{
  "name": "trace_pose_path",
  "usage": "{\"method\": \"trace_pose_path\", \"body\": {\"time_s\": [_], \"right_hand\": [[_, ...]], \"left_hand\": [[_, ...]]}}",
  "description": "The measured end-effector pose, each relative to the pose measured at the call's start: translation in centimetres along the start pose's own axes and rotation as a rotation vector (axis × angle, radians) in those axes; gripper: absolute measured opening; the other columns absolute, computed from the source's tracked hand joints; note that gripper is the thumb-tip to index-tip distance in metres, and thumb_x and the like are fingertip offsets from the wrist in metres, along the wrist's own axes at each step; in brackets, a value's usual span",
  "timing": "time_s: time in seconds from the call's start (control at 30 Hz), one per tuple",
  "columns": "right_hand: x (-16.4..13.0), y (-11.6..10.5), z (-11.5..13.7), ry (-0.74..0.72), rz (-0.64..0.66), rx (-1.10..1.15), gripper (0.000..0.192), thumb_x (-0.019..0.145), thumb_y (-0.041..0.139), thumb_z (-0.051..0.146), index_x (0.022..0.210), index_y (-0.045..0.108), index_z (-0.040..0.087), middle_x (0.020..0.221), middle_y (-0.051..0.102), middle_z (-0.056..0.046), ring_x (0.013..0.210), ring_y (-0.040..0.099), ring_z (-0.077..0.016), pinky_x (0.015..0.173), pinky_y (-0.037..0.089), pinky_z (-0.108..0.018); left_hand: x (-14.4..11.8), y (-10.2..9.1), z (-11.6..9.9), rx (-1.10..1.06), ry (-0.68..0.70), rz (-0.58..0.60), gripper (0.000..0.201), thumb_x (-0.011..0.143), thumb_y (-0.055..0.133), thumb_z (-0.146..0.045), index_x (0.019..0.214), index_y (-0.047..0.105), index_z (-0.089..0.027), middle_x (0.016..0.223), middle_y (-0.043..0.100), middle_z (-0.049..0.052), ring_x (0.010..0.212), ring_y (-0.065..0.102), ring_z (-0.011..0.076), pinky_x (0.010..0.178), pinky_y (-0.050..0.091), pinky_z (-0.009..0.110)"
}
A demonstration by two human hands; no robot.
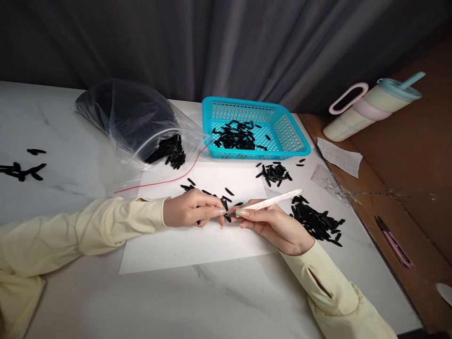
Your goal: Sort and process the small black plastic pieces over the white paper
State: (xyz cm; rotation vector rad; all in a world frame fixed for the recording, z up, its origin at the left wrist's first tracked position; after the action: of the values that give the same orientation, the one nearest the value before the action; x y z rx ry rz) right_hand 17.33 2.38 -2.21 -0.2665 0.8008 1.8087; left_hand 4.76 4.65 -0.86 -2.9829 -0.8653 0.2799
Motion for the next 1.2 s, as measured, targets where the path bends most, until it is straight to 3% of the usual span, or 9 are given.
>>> {"method": "trace_pose_path", "body": {"time_s": [0.3, 0.5, 0.73, 1.07, 1.2], "right_hand": [[0.1, -0.2, -0.4, 0.02, 0.05, 0.034, 0.007, 0.068, 0.075, 0.021, 0.073, 0.074, 0.015, 0.082, 0.073, -0.005, 0.081, 0.069, -0.013, 0.059, 0.052, -0.01], [-0.5, 0.0, 0.8, -0.047, 0.026, -0.022, 0.003, 0.071, 0.073, 0.019, 0.07, 0.072, 0.016, 0.088, 0.073, -0.005, 0.084, 0.068, -0.0142, 0.062, 0.053, -0.013], [-1.7, 0.7, 2.2, -0.142, -0.021, -0.145, 0.012, 0.07, 0.073, 0.018, 0.061, 0.065, 0.015, 0.087, 0.073, -0.008, 0.098, 0.064, -0.02, 0.064, 0.054, -0.019], [-2.0, 1.7, 2.3, -0.221, 0.002, -0.273, 0.014, 0.07, 0.074, 0.021, 0.061, 0.064, 0.015, 0.084, 0.073, -0.007, 0.09, 0.067, -0.0214, 0.062, 0.054, -0.025], [-2.5, 1.5, 3.2, -0.348, -0.076, -0.329, 0.011, 0.072, 0.072, 0.022, 0.064, 0.067, 0.016, 0.085, 0.074, -0.007, 0.08, 0.069, -0.0208, 0.062, 0.055, -0.027]], "left_hand": [[-0.1, -0.2, -0.5, 0.185, 0.099, -0.039, 0.033, 0.089, 0.039, -0.029, 0.083, 0.064, -0.008, 0.045, 0.039, -0.007, 0.037, 0.029, 0.0036, 0.039, 0.025, 0.018], [0.0, -0.3, -0.1, 0.044, 0.008, -0.04, 0.031, 0.088, 0.041, -0.031, 0.082, 0.061, -0.009, 0.042, 0.037, -0.008, 0.036, 0.029, 0.0046, 0.04, 0.024, 0.02], [0.3, -0.7, 0.3, -0.048, 0.046, -0.126, 0.031, 0.088, 0.043, -0.036, 0.074, 0.057, -0.013, 0.039, 0.035, -0.008, 0.04, 0.032, 0.0069, 0.044, 0.028, 0.022], [-0.1, -0.2, 0.2, -0.136, -0.04, -0.05, 0.03, 0.088, 0.042, -0.036, 0.07, 0.051, -0.013, 0.04, 0.034, -0.009, 0.036, 0.024, 0.0047, 0.039, 0.018, 0.021], [-0.1, 0.0, 0.3, -0.206, -0.059, -0.001, 0.029, 0.087, 0.043, -0.036, 0.072, 0.052, -0.013, 0.038, 0.033, -0.009, 0.034, 0.022, 0.0046, 0.038, 0.017, 0.021]]}}
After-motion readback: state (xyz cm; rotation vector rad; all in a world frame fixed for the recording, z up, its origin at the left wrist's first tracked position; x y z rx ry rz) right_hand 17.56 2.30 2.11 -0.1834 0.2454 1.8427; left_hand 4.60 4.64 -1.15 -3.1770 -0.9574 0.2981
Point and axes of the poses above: each hand's wrist, its own x-axis towards the middle knuckle, its own y-axis out of the palm, z = x × y, the point moved 7 cm from there along x, towards the middle knuckle
